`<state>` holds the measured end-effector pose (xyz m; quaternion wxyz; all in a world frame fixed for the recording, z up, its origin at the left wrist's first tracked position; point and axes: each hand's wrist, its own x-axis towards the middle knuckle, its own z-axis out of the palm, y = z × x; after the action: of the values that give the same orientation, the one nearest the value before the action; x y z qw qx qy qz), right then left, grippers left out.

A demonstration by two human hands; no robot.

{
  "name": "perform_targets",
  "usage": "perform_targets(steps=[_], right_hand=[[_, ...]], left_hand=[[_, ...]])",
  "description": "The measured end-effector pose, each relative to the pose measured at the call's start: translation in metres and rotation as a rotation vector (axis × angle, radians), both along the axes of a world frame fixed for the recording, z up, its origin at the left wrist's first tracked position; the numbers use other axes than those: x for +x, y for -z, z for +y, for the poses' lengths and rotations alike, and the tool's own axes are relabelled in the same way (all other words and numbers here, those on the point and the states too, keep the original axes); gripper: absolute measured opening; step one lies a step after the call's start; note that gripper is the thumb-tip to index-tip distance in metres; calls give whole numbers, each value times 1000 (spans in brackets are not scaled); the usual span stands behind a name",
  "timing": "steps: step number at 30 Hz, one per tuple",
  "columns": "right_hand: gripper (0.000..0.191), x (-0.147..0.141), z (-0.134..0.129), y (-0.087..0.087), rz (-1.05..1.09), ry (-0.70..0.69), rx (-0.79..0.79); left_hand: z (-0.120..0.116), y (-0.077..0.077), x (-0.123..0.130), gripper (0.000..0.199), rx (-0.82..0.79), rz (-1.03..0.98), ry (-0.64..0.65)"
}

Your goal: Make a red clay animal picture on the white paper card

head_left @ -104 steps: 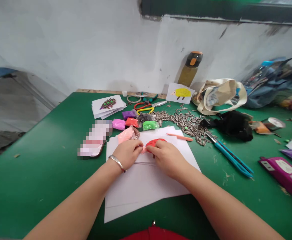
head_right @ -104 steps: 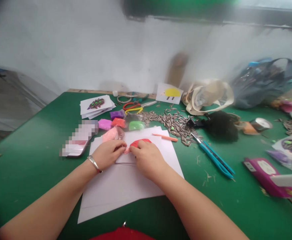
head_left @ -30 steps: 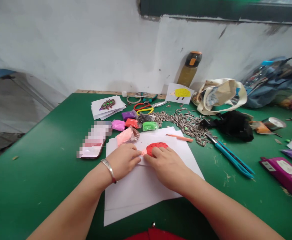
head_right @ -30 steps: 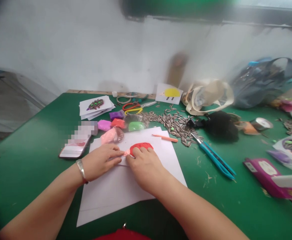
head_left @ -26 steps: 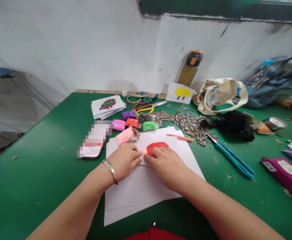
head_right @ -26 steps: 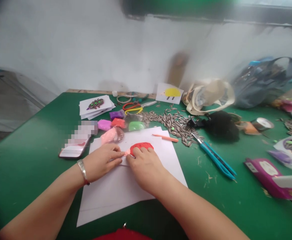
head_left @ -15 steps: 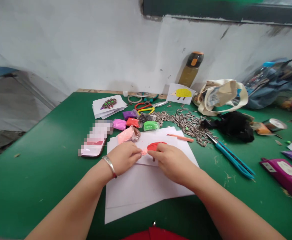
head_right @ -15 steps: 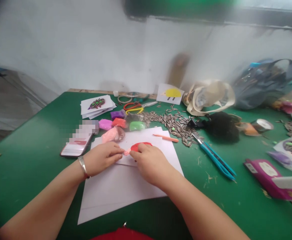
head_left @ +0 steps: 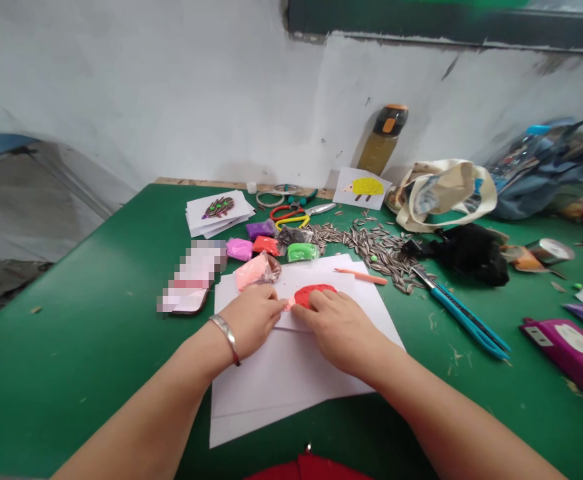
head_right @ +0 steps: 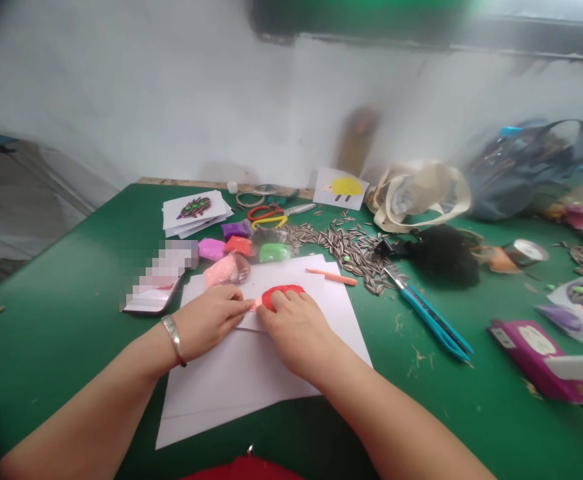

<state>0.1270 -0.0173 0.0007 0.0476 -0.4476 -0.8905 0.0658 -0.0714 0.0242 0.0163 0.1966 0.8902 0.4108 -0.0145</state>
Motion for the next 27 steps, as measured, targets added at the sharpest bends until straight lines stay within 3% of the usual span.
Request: perform_targets(steps=[23, 27], right_hand=[[42, -7, 5, 7, -12, 35, 44], [34, -8, 7, 7, -13, 61, 33]], left_hand=[[6, 2, -1, 32, -67, -12, -64], [5, 4, -2, 33, -43, -37, -49]])
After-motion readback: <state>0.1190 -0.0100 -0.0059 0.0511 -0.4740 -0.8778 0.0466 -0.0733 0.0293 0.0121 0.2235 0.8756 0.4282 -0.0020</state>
